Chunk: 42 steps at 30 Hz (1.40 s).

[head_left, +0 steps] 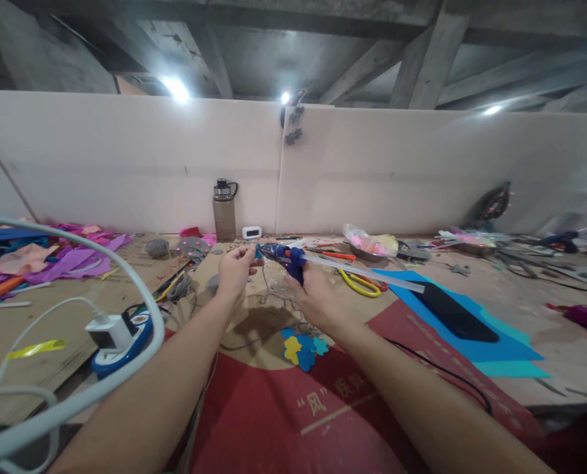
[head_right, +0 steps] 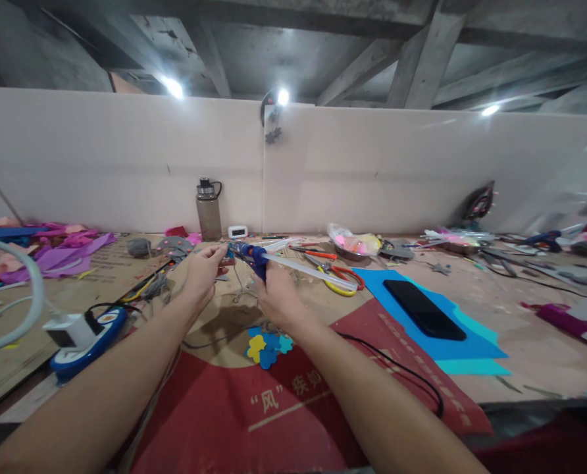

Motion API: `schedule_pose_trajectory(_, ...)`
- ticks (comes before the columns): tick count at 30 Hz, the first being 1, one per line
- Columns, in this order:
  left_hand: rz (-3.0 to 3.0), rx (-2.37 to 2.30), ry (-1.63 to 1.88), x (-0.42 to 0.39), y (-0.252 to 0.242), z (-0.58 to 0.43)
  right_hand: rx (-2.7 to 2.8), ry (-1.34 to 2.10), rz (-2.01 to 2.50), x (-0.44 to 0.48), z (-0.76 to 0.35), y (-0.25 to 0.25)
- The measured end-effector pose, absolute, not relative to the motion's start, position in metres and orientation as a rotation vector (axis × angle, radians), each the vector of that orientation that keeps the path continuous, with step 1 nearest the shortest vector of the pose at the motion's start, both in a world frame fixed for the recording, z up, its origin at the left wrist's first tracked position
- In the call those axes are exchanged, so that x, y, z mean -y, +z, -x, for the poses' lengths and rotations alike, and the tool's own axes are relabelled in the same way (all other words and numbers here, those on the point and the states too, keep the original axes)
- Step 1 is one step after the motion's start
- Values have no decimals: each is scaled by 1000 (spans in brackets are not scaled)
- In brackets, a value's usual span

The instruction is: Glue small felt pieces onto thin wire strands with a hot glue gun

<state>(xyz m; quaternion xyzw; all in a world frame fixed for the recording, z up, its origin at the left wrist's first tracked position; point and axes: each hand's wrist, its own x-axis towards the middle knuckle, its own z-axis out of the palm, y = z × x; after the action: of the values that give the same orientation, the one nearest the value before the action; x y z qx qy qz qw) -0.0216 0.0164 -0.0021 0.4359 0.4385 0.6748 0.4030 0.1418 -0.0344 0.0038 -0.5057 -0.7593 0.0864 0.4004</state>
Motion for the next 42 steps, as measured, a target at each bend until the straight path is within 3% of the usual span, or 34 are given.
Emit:
schedule_pose_trajectory(22,-1081,-1073,1719,-16,-1,22,1861,262,1231,29,-145,0)
schedule_pose_trajectory(31,-1092,-1200,1847,-24,-3,31,1348,1107,955,3,-160,-5)
schedule_pose_trajectory(37,-1221,-1148,1866,-24,-5,31,1374,991,1458,-26,-176,-18)
schedule_pose_trajectory(42,-1320,-1146,1834,-18,-1,23,1457,780,1627,-30,-192,-19)
